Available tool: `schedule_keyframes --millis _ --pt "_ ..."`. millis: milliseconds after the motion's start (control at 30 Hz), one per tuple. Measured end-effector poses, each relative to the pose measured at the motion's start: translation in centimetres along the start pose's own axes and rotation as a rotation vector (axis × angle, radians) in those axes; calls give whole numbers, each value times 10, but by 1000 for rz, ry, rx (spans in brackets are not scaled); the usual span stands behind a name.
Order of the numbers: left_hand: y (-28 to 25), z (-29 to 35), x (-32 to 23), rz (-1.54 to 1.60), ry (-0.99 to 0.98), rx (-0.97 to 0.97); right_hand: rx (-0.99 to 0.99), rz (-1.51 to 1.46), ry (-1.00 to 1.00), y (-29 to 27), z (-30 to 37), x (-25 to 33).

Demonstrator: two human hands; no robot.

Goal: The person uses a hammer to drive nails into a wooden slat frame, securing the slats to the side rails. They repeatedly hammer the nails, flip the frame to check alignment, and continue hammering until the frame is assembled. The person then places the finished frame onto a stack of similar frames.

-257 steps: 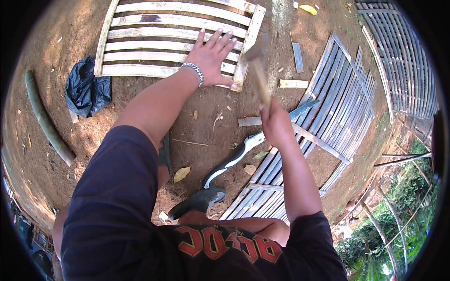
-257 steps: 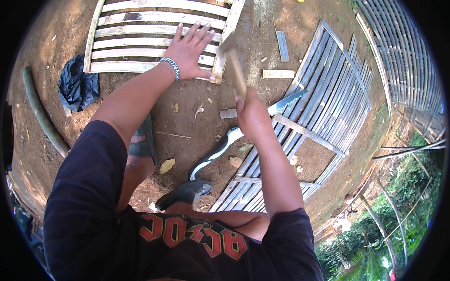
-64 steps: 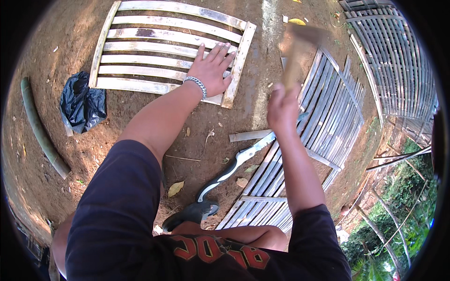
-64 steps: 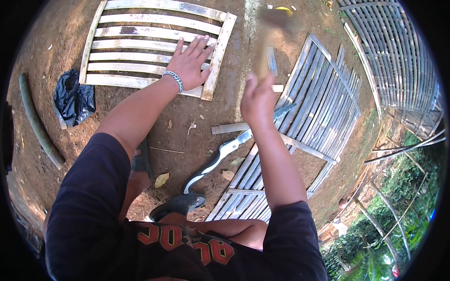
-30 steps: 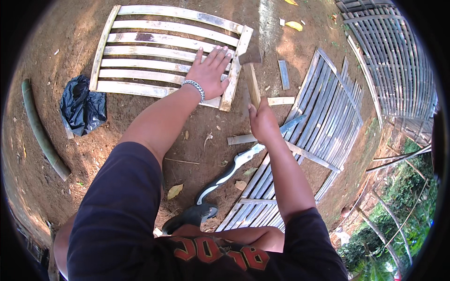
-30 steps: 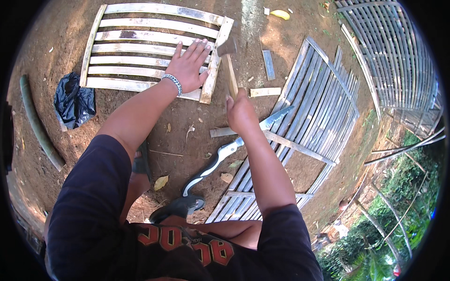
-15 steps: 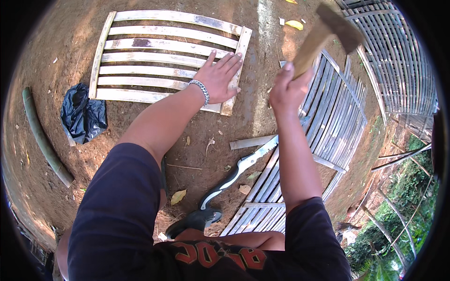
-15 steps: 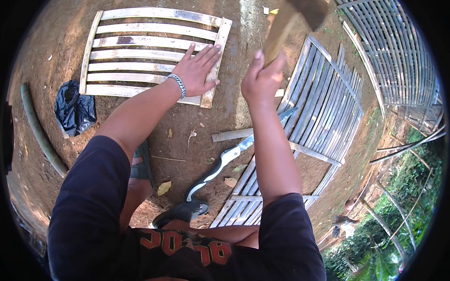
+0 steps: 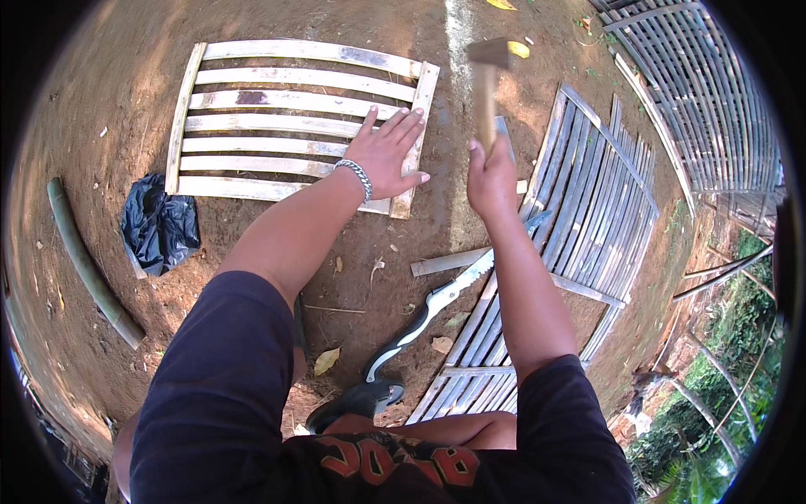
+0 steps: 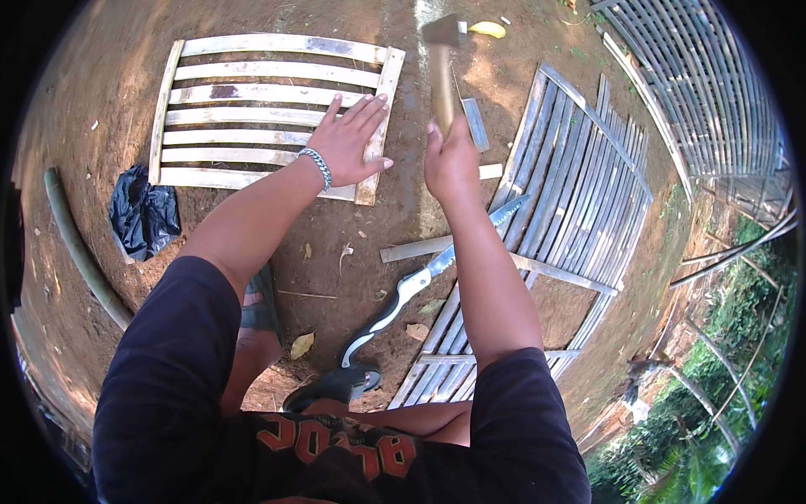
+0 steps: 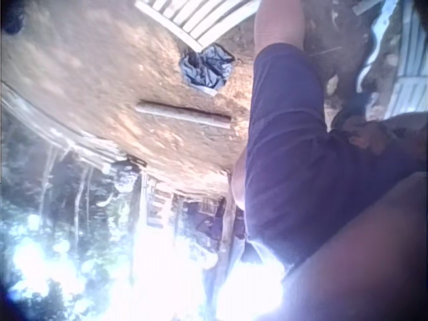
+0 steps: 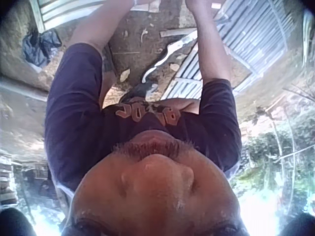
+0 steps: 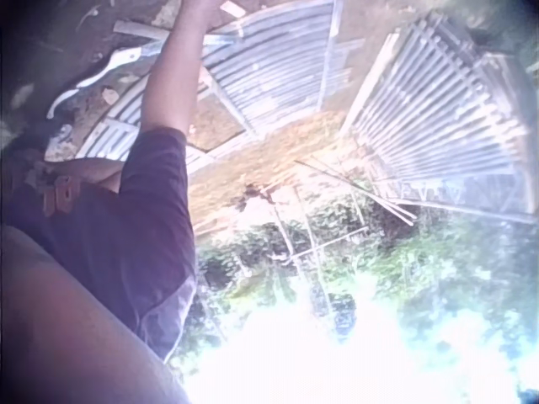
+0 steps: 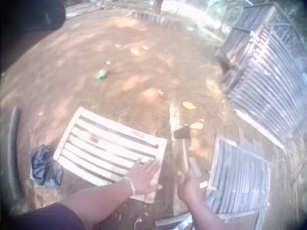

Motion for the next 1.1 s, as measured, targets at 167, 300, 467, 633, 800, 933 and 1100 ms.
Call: schedule_keyframes --millis 167,300,467,633,800,933,1100 --pt "6 -2 4 41 20 -61 -15 -124 59 49 52 -40" --pt "9 13 24 91 -79 -290 47 -539 179 80 103 -38" --pt "9 34 42 41 -34 -207 77 -654 167 109 143 -44" --pt "13 36 37 8 -37 -216 54 -622 107 118 161 -49" --pt "13 39 33 -11 -56 -229 53 -651 106 124 170 -51" --pt "16 42 29 29 -53 -251 63 -636 101 122 176 -52" --pt "23 48 24 41 -35 -273 73 -618 88 118 173 -52"
Point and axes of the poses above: each hand's wrist, its own z-axis away from the middle knuckle, its own y-axis out of the palm, x = y × z, the point moved 1 cm from there along -z, towards the middle knuckle, and after that the axes turned 15 degrees about x, right-handed, at the moved point
